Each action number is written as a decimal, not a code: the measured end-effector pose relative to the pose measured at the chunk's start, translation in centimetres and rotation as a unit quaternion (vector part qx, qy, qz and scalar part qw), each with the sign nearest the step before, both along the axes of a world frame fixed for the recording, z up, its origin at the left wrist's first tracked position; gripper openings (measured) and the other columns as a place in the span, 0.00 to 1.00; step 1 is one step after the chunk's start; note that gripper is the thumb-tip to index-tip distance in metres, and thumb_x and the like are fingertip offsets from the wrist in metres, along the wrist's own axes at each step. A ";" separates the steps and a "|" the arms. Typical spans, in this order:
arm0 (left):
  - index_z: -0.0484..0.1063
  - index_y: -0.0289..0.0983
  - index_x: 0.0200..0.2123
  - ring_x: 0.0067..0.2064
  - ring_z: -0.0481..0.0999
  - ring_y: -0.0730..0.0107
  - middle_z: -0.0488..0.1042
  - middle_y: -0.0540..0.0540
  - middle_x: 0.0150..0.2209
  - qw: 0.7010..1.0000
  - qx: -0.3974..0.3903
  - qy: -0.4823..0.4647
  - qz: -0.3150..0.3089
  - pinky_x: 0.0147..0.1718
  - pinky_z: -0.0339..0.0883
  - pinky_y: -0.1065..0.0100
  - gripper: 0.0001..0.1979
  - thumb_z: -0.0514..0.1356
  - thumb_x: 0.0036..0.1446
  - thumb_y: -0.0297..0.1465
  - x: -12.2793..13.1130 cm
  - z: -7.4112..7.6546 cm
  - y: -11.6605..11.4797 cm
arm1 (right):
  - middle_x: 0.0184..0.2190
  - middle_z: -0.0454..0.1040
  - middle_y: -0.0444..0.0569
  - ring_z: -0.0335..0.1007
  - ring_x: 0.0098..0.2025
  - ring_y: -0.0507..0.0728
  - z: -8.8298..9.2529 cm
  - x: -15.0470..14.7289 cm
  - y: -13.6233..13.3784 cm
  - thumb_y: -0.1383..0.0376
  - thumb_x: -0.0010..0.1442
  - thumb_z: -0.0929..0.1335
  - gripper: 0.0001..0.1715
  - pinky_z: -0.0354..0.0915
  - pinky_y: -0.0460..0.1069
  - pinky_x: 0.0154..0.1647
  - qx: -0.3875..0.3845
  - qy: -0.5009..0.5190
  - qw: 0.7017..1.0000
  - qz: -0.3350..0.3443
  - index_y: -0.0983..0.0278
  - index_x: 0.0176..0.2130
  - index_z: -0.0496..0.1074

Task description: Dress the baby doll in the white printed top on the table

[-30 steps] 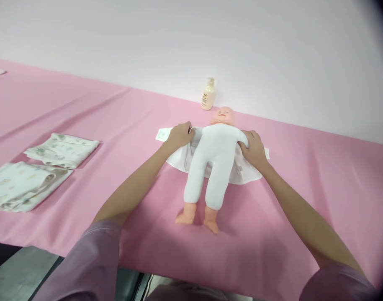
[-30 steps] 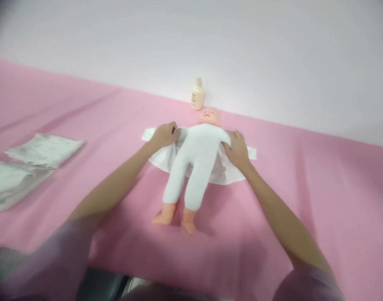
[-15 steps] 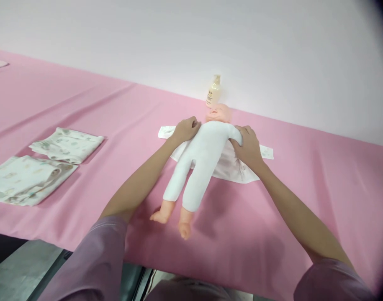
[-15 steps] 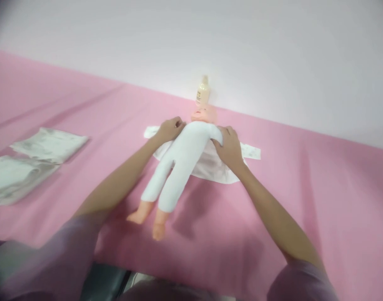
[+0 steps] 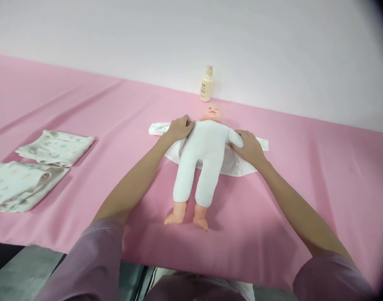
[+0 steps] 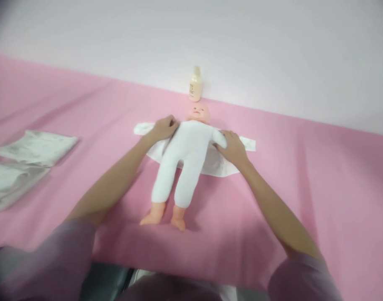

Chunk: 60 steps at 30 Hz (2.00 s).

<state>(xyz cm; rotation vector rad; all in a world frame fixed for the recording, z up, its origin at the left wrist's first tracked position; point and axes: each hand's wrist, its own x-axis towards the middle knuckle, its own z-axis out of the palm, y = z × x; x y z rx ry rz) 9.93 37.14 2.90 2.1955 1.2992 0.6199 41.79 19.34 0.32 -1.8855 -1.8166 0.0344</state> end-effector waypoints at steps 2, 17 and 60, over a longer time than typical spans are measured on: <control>0.65 0.41 0.39 0.41 0.74 0.58 0.81 0.43 0.41 1.000 0.005 0.005 -0.001 0.51 0.66 0.59 0.13 0.59 0.80 0.39 0.0 -0.1 0.1 | 0.64 0.81 0.65 0.76 0.67 0.79 -0.6 0.8 -1.4 0.50 0.67 0.74 0.35 0.74 0.74 0.68 -0.004 0.008 1.000 -0.010 0.61 0.68 0.76; 0.74 0.36 0.64 0.72 0.72 0.36 0.76 0.30 0.68 0.934 0.162 0.070 -0.311 0.72 0.62 0.47 0.29 0.78 0.65 0.36 13.1 3.3 -6.9 | 0.52 0.88 0.52 0.86 0.57 0.70 2.8 3.7 -4.1 0.49 0.56 0.83 0.33 0.80 0.66 0.63 0.036 0.235 0.971 -0.019 0.57 0.57 0.85; 0.80 0.43 0.68 0.53 0.80 0.51 0.79 0.35 0.57 0.946 0.257 0.062 -0.187 0.50 0.73 0.58 0.20 0.59 0.81 0.40 15.9 1.7 -9.2 | 0.36 0.77 0.47 0.66 0.38 0.56 4.9 5.6 0.5 0.64 0.77 0.66 0.15 0.58 0.50 0.41 -0.144 0.170 0.974 -0.049 0.61 0.35 0.67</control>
